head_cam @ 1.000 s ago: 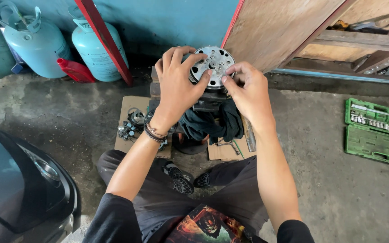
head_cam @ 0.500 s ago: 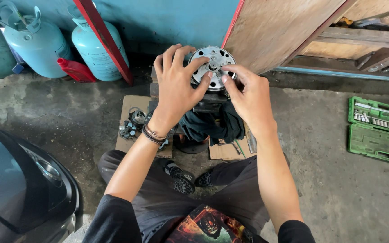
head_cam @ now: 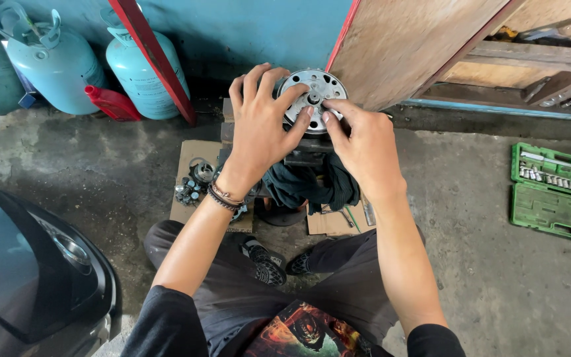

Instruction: Inspecting and assembling the clutch assembly of an automotive air conditioning compressor

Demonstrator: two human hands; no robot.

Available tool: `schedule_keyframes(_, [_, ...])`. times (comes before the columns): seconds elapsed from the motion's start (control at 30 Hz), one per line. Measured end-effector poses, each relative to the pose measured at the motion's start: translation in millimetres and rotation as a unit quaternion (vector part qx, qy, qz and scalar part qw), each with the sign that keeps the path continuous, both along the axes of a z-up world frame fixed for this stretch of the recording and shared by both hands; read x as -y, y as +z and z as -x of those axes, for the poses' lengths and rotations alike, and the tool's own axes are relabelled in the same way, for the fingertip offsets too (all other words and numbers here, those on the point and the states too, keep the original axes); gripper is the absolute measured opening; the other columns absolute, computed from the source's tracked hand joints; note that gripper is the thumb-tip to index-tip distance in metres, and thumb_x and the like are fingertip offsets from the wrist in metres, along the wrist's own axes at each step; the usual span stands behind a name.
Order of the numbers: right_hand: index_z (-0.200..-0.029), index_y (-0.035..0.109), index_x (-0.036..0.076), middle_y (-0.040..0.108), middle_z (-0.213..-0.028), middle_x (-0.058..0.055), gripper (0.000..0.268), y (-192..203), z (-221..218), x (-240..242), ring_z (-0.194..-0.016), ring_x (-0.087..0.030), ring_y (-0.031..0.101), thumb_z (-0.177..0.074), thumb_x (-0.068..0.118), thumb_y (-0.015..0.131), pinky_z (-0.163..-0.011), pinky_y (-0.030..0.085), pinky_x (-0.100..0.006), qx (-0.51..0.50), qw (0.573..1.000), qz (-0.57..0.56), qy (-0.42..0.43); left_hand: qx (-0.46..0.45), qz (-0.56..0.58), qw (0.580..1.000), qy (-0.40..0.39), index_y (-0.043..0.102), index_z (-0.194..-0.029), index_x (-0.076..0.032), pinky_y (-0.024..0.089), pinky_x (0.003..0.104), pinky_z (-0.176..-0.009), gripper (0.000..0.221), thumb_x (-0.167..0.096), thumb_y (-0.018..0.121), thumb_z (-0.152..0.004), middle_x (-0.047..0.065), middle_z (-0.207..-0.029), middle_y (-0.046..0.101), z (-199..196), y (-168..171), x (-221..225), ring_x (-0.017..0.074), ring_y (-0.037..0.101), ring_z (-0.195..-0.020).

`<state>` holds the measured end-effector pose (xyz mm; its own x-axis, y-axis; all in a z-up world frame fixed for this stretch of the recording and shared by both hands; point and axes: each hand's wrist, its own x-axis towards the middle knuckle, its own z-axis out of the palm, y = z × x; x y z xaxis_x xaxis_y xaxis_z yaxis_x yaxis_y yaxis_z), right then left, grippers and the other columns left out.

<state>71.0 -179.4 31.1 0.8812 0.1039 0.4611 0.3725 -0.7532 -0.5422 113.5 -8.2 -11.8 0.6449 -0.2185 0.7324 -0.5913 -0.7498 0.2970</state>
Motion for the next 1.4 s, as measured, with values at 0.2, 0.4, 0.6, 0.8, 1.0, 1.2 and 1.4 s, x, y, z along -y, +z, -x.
schedule_keyframes(0.2, [-0.113,0.075,0.002,0.075,-0.079,-0.018,0.023,0.4,2.4,-0.4,-0.057,-0.030,0.066,-0.094,0.013,0.068,-0.056,0.050,-0.038,-0.001,1.000,0.026,-0.007,0.001,0.005,1.000,-0.014,0.074,-0.111,-0.011,0.030,0.051,-0.105,0.027,-0.027,0.070,-0.091,0.012,-0.126,0.056,-0.2,0.2,-0.2,0.0341,0.045,-0.124])
schedule_keyframes(0.4, [-0.113,0.072,0.002,0.057,-0.063,-0.005,0.023,-10.9,-4.9,11.2,-0.051,-0.016,0.042,-0.093,0.013,0.073,-0.048,0.036,-0.030,-0.055,0.996,-0.061,0.017,-0.002,-0.002,1.000,-0.021,0.072,-0.113,-0.012,0.031,0.051,-0.105,0.027,-0.029,0.069,-0.092,0.013,-0.126,0.055,-2.0,-0.5,-3.2,0.0348,0.045,-0.124])
schedule_keyframes(0.6, [-0.118,0.067,0.001,0.062,-0.062,-0.005,0.024,-13.5,-2.5,14.8,-0.045,-0.011,0.037,-0.095,0.010,0.071,-0.043,0.028,-0.027,-0.056,0.993,-0.098,0.037,-0.001,-0.002,1.000,-0.029,0.071,-0.112,-0.012,0.030,0.051,-0.105,0.027,-0.030,0.069,-0.093,0.012,-0.126,0.055,-3.2,0.3,-3.4,0.0342,0.044,-0.125])
schedule_keyframes(0.8, [-0.121,0.070,0.010,0.061,-0.056,-0.005,0.020,-29.1,-2.7,31.2,-0.048,-0.016,0.050,-0.102,0.016,0.070,-0.055,0.044,-0.028,-0.020,0.993,-0.106,0.043,-0.047,0.033,0.997,-0.054,0.058,-0.132,-0.018,0.028,0.051,-0.106,0.044,-0.050,0.043,-0.107,0.007,-0.125,0.053,-9.2,-15.7,-8.6,0.0296,0.042,-0.129])
schedule_keyframes(1.0, [-0.121,0.071,0.008,0.066,-0.067,-0.010,0.019,-50.2,13.8,49.0,-0.062,-0.018,0.057,-0.103,0.013,0.068,-0.062,0.048,-0.031,0.040,0.985,-0.166,0.008,-0.082,0.128,0.984,-0.097,0.056,-0.138,-0.014,0.034,0.048,-0.105,0.043,-0.043,0.044,-0.109,0.008,-0.129,0.054,10.3,-6.4,-28.5,0.0321,0.046,-0.128])
schedule_keyframes(1.2, [-0.122,0.071,0.003,0.066,-0.077,-0.017,0.025,-61.7,4.3,38.3,-0.066,-0.026,0.060,-0.102,0.018,0.072,-0.062,0.049,-0.037,0.098,0.982,-0.150,0.053,-0.088,0.100,0.987,-0.086,0.056,-0.139,-0.015,0.032,0.050,-0.106,0.051,-0.051,0.054,-0.103,0.009,-0.131,0.052,7.7,-14.0,-25.1,0.0324,0.045,-0.129])
schedule_keyframes(1.4, [-0.117,0.076,0.010,0.055,-0.073,-0.009,0.025,-60.8,-2.3,26.0,-0.051,-0.022,0.058,-0.101,0.028,0.073,-0.050,0.047,-0.033,0.085,0.988,-0.114,0.066,-0.172,0.110,0.976,-0.070,0.052,-0.141,-0.021,0.031,0.052,-0.107,0.061,-0.058,0.061,-0.094,0.010,-0.138,0.046,5.0,-24.1,-13.5,0.0355,0.042,-0.133])
